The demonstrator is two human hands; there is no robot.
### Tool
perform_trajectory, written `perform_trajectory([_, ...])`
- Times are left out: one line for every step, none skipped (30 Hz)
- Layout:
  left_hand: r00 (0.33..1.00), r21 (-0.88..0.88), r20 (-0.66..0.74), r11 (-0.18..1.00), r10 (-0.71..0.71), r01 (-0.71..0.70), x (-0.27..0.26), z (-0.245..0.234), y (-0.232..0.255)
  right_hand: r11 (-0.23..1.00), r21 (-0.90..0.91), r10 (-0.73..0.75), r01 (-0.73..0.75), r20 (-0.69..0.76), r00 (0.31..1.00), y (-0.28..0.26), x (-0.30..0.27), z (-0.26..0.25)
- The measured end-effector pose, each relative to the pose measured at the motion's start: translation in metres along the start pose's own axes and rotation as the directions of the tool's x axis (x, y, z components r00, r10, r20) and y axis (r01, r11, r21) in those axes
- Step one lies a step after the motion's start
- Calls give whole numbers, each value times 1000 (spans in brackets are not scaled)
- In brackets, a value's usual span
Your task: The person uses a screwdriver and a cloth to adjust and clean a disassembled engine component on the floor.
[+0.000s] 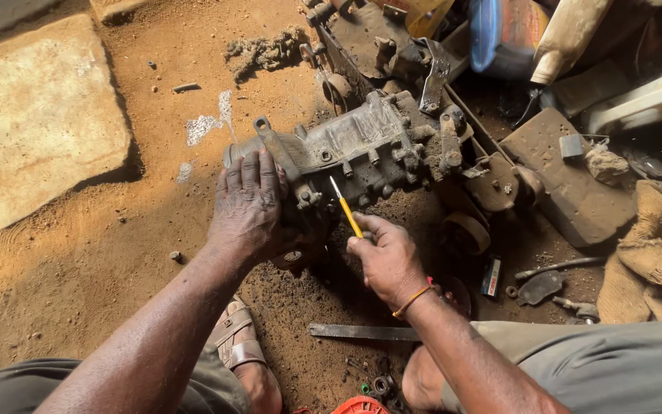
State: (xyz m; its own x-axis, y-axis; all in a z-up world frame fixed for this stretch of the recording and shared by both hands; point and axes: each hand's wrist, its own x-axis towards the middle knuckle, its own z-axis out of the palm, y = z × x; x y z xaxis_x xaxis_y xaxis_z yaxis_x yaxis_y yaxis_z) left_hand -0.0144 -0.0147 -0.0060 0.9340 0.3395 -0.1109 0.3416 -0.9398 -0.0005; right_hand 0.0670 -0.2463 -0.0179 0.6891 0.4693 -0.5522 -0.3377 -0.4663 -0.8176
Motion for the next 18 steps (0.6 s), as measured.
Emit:
perform_trajectory([990, -9, 136, 999, -45, 47, -2, -4, 1, 999, 31, -24, 24, 11, 1000, 0, -1, 3])
perform_trajectory([959, -12, 269, 995, -90, 97, -4, -6, 1, 997, 62, -49, 47, 22, 999, -2, -3, 6])
perform_trajectory([978, -30, 198, 997, -65, 72, -1, -6, 1, 987, -42, -157, 157, 18, 988, -6, -6, 8])
perform_trajectory([991, -46, 126, 998, -40, 46, 2, -5, 0, 954, -146, -262, 263, 24, 965, -11, -10, 10])
perform_trajectory([998, -65, 55, 998, -10, 13, 3, -1, 0, 901, -249, -359, 356, 36, 933, -16, -17, 8])
perform_trajectory([999, -58, 41, 998, 1, 1, 2, 1, -2, 912, -282, -301, 298, 36, 953, -25, -20, 4])
perform_trajectory([1000, -50, 25, 999, 8, -7, 1, 3, -3, 918, -314, -244, 244, 38, 969, -35, -22, 0])
perform_trajectory([1000, -42, 8, 999, 15, -14, 2, 2, -2, 919, -346, -187, 189, 39, 982, -44, -26, -4])
perform_trajectory([998, -46, 60, 999, -4, 7, -1, 0, -1, 902, -421, -86, 100, 53, 995, -49, -36, -3])
perform_trajectory([993, -50, 112, 998, -22, 28, -4, -4, 0, 870, -493, 17, 14, 59, 998, -50, -48, 1])
perform_trajectory([987, -52, 155, 998, -36, 45, -2, -10, 2, 824, -562, 113, -65, 50, 992, -52, -52, 2])
perform_trajectory([988, -48, 153, 998, -33, 40, -1, -16, 3, 792, -600, -88, 111, 68, 994, -54, -52, 2])
perform_trajectory([988, -43, 154, 998, -29, 36, -2, -22, 5, 725, -632, -281, 275, 94, 955, -52, -54, 3])
perform_trajectory([988, -38, 155, 999, -24, 31, -3, -26, 6, 623, -658, -460, 423, 129, 878, -50, -54, 2])
perform_trajectory([991, -73, 131, 997, -25, 35, -3, -29, 7, 607, -681, -438, 410, 144, 887, -51, -50, 2])
perform_trajectory([994, -108, 106, 993, -27, 38, -3, -30, 8, 589, -704, -416, 397, 157, 896, -54, -44, 4])
perform_trajectory([996, -138, 85, 990, -31, 43, -4, -30, 8, 574, -721, -392, 388, 173, 903, -58, -40, 6])
perform_trajectory([998, -74, 60, 997, -14, 19, -3, -29, 6, 538, -754, -365, 377, 195, 910, -61, -40, 5])
